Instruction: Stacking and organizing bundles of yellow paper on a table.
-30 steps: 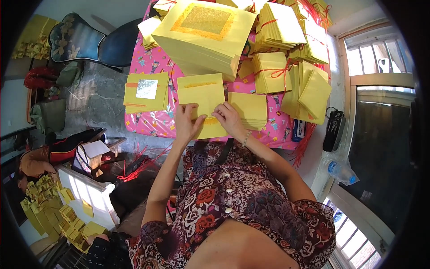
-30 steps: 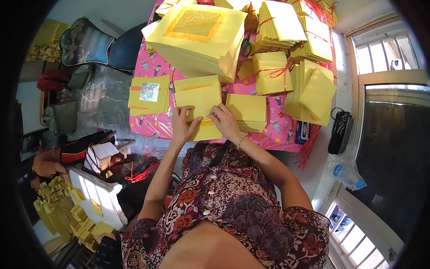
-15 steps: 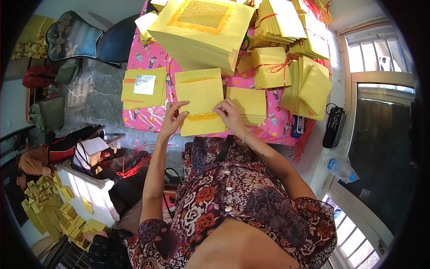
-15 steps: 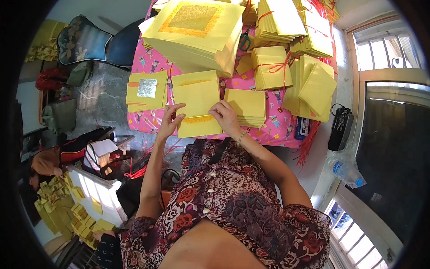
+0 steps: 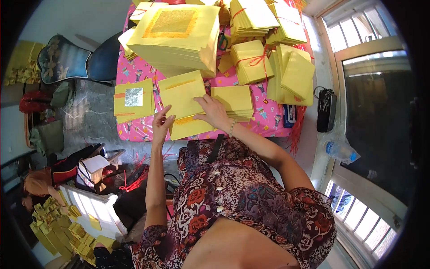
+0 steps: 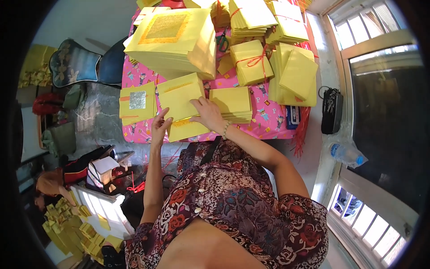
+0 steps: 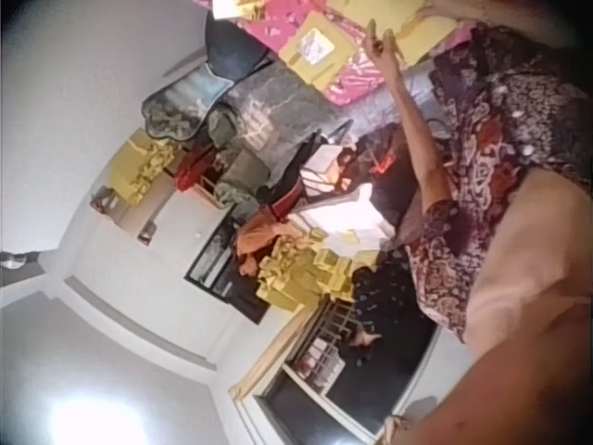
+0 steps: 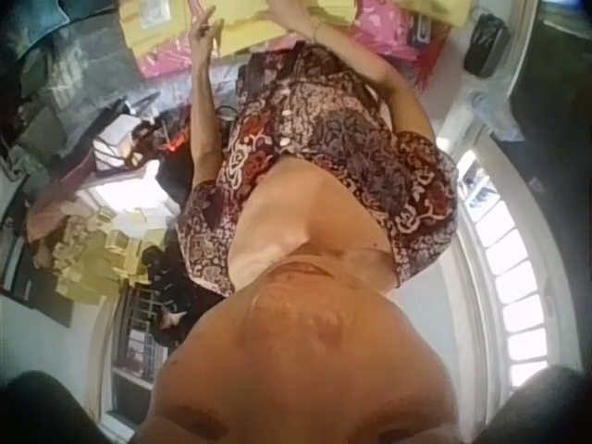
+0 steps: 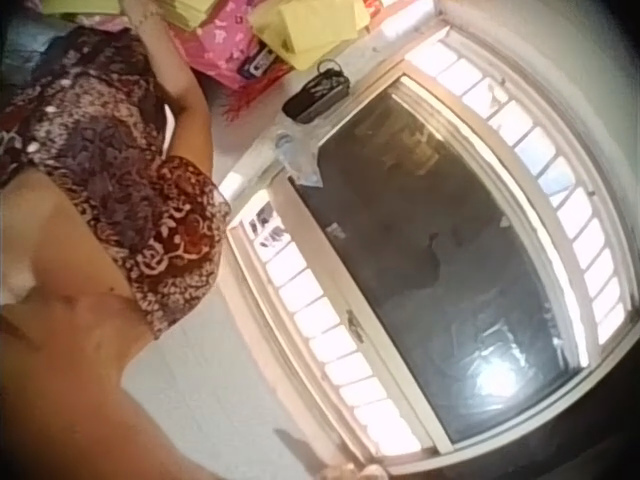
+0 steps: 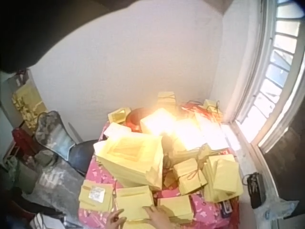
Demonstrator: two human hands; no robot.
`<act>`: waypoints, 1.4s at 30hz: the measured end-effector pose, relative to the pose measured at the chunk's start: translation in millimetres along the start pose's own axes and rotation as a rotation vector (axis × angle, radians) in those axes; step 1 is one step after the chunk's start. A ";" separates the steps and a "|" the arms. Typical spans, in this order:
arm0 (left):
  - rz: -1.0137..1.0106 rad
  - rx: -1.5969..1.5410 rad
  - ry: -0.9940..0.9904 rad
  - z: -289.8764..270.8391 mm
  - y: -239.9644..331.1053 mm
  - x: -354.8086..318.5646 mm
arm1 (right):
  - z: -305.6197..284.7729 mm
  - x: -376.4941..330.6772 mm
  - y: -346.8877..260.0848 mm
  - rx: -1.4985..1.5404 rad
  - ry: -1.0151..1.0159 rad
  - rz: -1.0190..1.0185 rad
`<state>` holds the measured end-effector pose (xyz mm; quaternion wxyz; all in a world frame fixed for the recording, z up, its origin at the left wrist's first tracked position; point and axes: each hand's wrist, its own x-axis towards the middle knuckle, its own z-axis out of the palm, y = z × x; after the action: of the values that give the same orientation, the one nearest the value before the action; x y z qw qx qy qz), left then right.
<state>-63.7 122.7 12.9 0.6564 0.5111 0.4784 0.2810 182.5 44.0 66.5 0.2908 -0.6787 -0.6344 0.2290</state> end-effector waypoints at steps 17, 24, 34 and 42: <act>0.956 1.075 0.289 67.8 82.3 -4.8 | -32.9 0.7 19.7 -0.043 0.353 0.088; 0.929 1.063 0.023 140.2 78.4 -2.9 | -49.1 -34.8 93.5 0.774 0.400 0.463; 0.750 1.287 -0.331 188.4 33.9 1.5 | -29.4 -74.3 137.1 0.359 0.427 0.404; 0.432 1.499 -0.316 212.5 10.0 11.3 | -37.5 -80.4 116.0 -0.166 0.338 0.526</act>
<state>136.4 50.1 22.7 0.1289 0.9319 0.3315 -0.0705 285.1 -42.8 9.5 0.2663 -0.8691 -0.3968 0.1278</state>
